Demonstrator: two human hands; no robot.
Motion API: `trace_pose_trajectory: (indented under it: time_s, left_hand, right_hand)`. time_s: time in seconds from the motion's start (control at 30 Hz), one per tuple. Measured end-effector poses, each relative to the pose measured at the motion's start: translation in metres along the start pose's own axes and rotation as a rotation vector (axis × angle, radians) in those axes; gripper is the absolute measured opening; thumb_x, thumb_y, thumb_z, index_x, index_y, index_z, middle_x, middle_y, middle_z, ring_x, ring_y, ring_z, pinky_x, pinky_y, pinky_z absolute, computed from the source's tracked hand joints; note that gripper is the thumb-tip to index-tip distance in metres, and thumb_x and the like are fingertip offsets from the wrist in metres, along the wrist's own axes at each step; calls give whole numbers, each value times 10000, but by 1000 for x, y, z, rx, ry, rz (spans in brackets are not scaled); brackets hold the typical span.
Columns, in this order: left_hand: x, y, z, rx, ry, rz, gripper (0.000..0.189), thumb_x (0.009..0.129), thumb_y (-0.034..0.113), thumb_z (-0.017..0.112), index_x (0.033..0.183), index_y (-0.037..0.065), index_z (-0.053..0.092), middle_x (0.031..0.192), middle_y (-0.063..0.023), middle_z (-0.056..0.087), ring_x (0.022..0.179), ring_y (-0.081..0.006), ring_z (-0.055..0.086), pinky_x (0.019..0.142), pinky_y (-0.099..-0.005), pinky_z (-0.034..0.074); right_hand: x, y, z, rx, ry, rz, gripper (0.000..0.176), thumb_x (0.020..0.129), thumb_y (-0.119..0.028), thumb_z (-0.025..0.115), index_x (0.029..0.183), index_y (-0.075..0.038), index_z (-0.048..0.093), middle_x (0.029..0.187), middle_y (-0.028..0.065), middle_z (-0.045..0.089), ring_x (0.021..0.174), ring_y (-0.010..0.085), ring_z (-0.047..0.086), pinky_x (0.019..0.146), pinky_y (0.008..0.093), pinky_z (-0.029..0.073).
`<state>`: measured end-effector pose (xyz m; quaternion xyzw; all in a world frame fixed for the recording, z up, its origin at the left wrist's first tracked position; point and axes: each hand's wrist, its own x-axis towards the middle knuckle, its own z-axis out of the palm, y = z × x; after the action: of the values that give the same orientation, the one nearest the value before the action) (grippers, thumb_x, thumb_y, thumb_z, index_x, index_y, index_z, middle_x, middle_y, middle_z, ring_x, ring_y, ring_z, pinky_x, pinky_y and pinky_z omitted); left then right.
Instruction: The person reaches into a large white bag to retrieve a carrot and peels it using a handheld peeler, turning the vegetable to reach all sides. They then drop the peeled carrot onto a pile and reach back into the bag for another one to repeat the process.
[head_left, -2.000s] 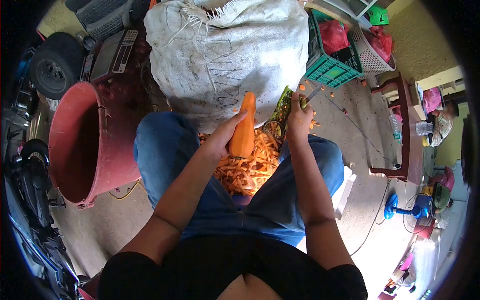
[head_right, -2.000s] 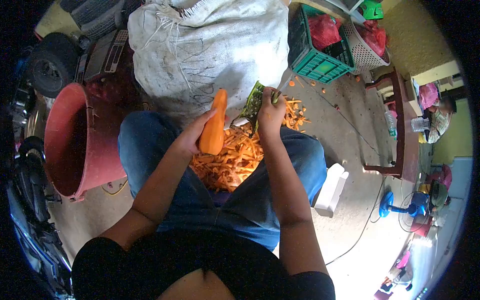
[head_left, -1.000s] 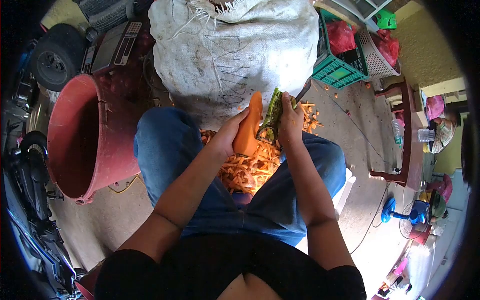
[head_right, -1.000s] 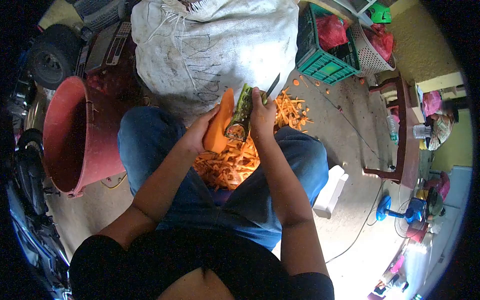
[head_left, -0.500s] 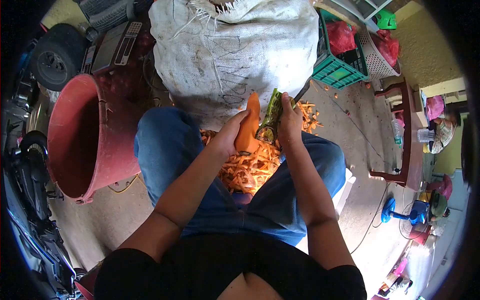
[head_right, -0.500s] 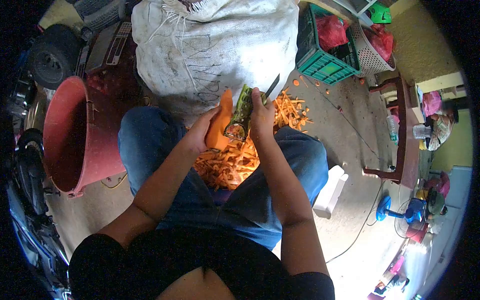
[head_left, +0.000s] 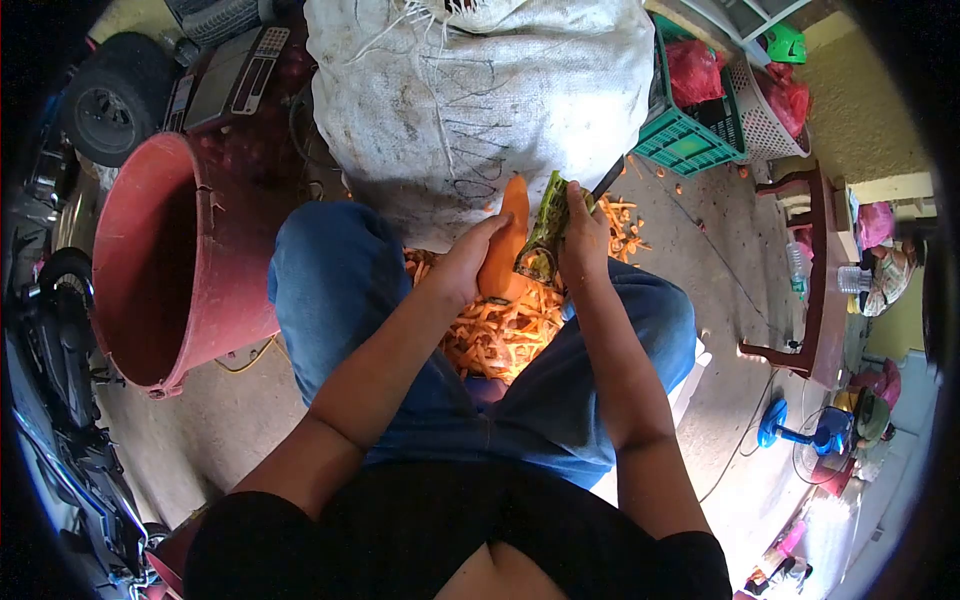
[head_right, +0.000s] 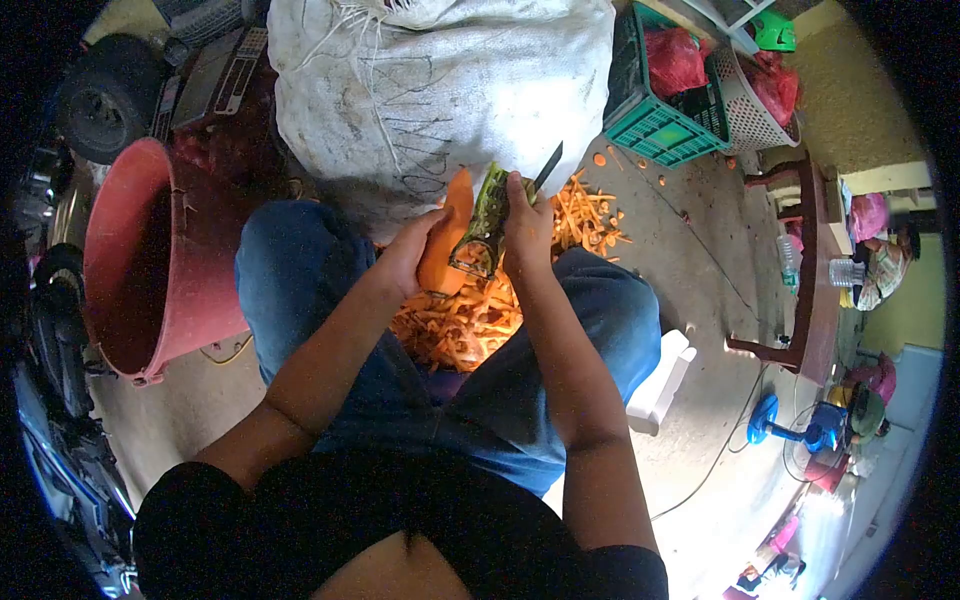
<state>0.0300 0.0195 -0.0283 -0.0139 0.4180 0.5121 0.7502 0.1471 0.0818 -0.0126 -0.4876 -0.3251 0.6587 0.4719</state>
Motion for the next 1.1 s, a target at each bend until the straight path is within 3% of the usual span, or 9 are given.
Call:
trace_pose_trajectory:
  time_s: [0.57, 0.7, 0.87, 0.97, 1.1]
  left_hand:
    - [7, -6, -4, -63, -196, -43, 304, 821, 262, 403, 1017, 33, 444, 915, -108, 543, 796, -212, 554, 709, -357, 467]
    - [7, -6, -4, -44, -173, -26, 304, 821, 266, 404, 1013, 34, 450, 914, -104, 544, 769, -205, 561, 685, -344, 475]
    - [-3, -1, 2, 55, -81, -21, 312, 782, 323, 475, 946, 58, 464, 764, -67, 529, 615, -189, 551, 531, -302, 482]
    - [-7, 1, 5, 39, -71, -38, 304, 785, 301, 480, 929, 33, 461, 790, -90, 522, 669, -204, 540, 592, -330, 463]
    - [-10, 2, 6, 53, -106, -42, 308, 787, 299, 477, 923, 24, 453, 780, -105, 521, 641, -219, 541, 585, -334, 466]
  right_hand:
    - [-1, 0, 3, -49, 35, 16, 237, 809, -244, 498, 791, -8, 509, 648, 12, 495, 541, 90, 458, 488, 228, 385]
    - [3, -1, -3, -52, -17, -34, 248, 817, -247, 482, 798, -1, 506, 652, 16, 507, 554, 95, 482, 498, 229, 401]
    - [0, -10, 2, 45, 56, -65, 240, 825, -234, 468, 814, 4, 497, 665, 25, 516, 538, 102, 489, 492, 230, 413]
    - [7, -7, -8, -4, 36, -72, 292, 808, -264, 486, 877, 20, 489, 765, 72, 542, 629, 155, 536, 557, 263, 447]
    - [2, -14, -5, -22, 75, -92, 307, 805, -269, 492, 887, 27, 480, 771, 72, 538, 637, 158, 534, 563, 262, 445]
